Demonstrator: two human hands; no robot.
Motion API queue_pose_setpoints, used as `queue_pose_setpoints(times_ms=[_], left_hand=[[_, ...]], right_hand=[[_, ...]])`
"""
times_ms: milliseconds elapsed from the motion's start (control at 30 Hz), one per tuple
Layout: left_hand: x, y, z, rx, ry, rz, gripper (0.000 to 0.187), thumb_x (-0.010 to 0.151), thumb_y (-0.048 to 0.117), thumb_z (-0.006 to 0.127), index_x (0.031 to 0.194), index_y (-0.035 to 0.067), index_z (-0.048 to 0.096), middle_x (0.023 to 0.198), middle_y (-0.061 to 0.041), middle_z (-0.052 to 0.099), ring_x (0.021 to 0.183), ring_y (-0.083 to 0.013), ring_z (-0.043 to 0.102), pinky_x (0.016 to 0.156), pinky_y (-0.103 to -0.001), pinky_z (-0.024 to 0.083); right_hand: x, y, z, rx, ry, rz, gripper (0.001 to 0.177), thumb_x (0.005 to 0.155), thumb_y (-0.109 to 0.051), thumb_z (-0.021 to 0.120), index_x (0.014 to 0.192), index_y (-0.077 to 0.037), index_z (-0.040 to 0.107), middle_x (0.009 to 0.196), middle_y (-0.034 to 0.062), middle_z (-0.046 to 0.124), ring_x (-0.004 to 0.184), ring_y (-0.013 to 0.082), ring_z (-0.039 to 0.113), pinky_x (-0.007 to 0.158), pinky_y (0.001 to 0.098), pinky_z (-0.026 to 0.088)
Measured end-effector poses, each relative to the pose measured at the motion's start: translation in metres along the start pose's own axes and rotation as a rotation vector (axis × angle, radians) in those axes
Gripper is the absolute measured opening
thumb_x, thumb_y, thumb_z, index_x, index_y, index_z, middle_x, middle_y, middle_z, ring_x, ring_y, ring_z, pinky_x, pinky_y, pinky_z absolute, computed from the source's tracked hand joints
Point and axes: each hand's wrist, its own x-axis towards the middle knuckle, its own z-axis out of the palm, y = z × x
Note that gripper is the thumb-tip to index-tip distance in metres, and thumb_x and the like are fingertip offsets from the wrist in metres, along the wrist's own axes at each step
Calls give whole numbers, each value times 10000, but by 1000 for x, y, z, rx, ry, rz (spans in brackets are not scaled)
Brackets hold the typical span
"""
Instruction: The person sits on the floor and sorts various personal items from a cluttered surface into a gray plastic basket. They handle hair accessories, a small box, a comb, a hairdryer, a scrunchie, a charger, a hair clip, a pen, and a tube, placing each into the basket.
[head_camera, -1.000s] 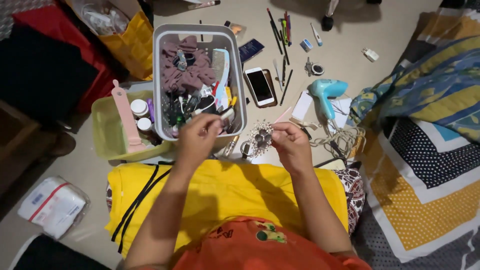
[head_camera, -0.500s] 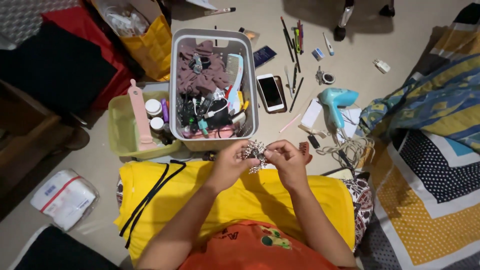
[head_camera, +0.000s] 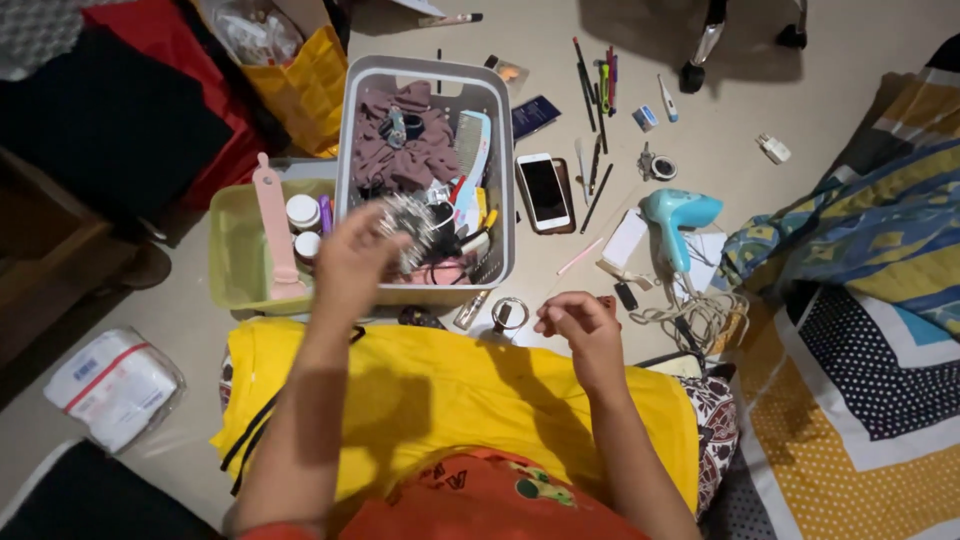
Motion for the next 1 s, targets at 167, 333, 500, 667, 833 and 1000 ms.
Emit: queue_pose_setpoints(times_ms=[167,333,500,667,833,1000], left_hand=[[39,-54,-10,147,-72,-32,536,842,136,849,1353,191,697,902,-61,667,767,-138,663,732,-283,557],[48,-63,11,227,-265,-73,591,861,60,764,1431,157,642,1104,-191,737,985,-265,718,903,-380,545],[35,-12,16,477,-348,-176,583,923,69,615,1488,207,579,1218,-204,722,1151,-374,684,979,-455,526],[49,-54,13,528,-291,-183,623,930,82,652,1530,199,530,1207,-203,707,1172,-382,663,1018,-486,500],[42,-65,11,480,-223,-118,685,883,6,645,1545,84,488,1228,-268,622,1132,-436,654,1036,-500,491],[37,-51,20,706,-111,-102,494,967,82,613,1453,168,592,1281,-160,577,1207,-426,585,1070,-521,436]], right_hand=[[4,-2,-16,-31,86,100,113,967,-82,674,1059,-27,707,910,175,726,742,265,722,646,300,540],[20,-13,-12,-46,157,176,124,977,-86,659,1073,-17,696,945,183,720,784,254,716,709,320,574],[63,31,-29,-97,202,243,154,951,-101,646,1064,-8,694,946,182,724,799,243,716,732,328,579],[100,64,-31,-250,255,304,151,965,-147,652,1060,-68,739,966,164,754,826,253,741,777,355,595],[132,109,-41,-218,261,299,132,953,-106,631,1035,-43,714,965,161,720,831,254,692,772,372,575],[178,168,-72,-342,355,263,126,981,-123,622,1024,-55,719,946,162,728,807,256,714,730,374,595]])
